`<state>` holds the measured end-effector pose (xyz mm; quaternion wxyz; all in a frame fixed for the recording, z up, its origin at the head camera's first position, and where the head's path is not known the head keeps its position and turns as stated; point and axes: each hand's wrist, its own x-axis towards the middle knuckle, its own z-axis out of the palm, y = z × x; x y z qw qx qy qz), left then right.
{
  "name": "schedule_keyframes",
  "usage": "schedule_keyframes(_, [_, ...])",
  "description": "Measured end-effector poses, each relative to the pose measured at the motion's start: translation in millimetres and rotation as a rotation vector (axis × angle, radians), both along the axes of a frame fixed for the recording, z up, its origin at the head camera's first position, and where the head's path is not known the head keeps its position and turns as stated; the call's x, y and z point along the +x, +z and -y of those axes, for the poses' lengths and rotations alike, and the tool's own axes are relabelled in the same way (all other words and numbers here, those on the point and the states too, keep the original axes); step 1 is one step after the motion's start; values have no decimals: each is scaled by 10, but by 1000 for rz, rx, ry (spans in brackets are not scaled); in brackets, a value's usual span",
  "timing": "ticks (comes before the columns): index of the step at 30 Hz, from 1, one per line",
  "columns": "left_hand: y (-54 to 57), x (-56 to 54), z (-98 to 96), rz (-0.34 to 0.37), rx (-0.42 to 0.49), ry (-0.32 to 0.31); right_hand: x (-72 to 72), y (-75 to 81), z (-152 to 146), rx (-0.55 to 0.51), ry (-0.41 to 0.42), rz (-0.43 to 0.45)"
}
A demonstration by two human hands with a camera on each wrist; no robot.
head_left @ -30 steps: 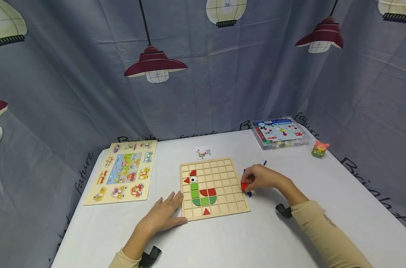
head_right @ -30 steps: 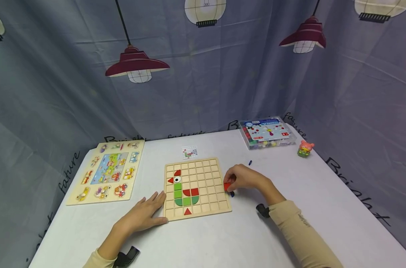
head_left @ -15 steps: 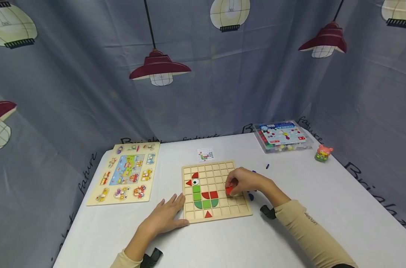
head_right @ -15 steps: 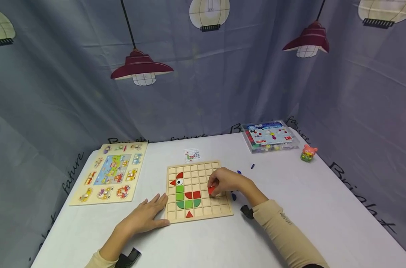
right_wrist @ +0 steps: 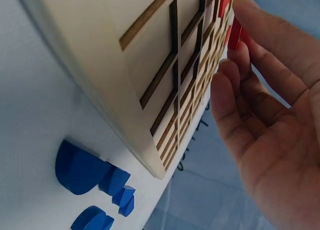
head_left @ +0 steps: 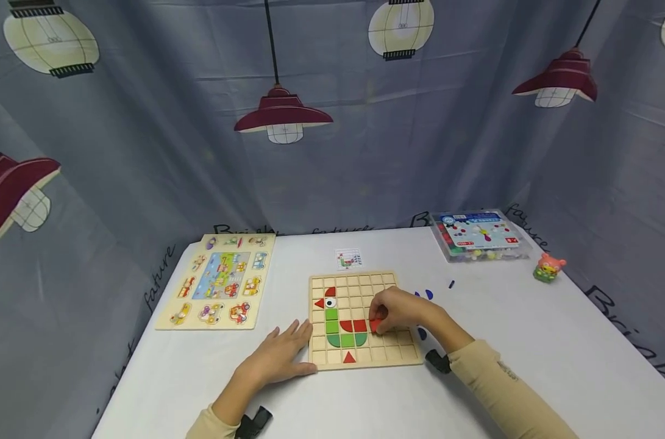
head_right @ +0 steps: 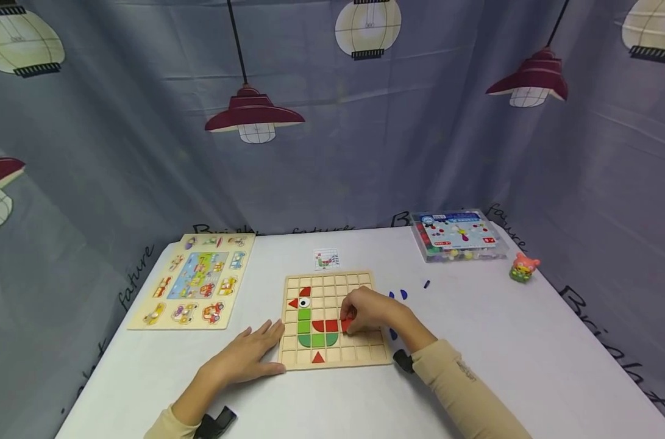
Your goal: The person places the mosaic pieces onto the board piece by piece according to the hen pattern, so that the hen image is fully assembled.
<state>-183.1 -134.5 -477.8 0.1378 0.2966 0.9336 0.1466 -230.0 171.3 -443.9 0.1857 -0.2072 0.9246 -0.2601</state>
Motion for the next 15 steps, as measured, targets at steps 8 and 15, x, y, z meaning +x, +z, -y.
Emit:
schedule_keyframes(8, [-10,5,-23,9,-5,4,24,-50,-3,-17,-10,-7])
schedule_keyframes(15, [-29,19,-19,6,-14,10,-4,-134,15,1,14,-35])
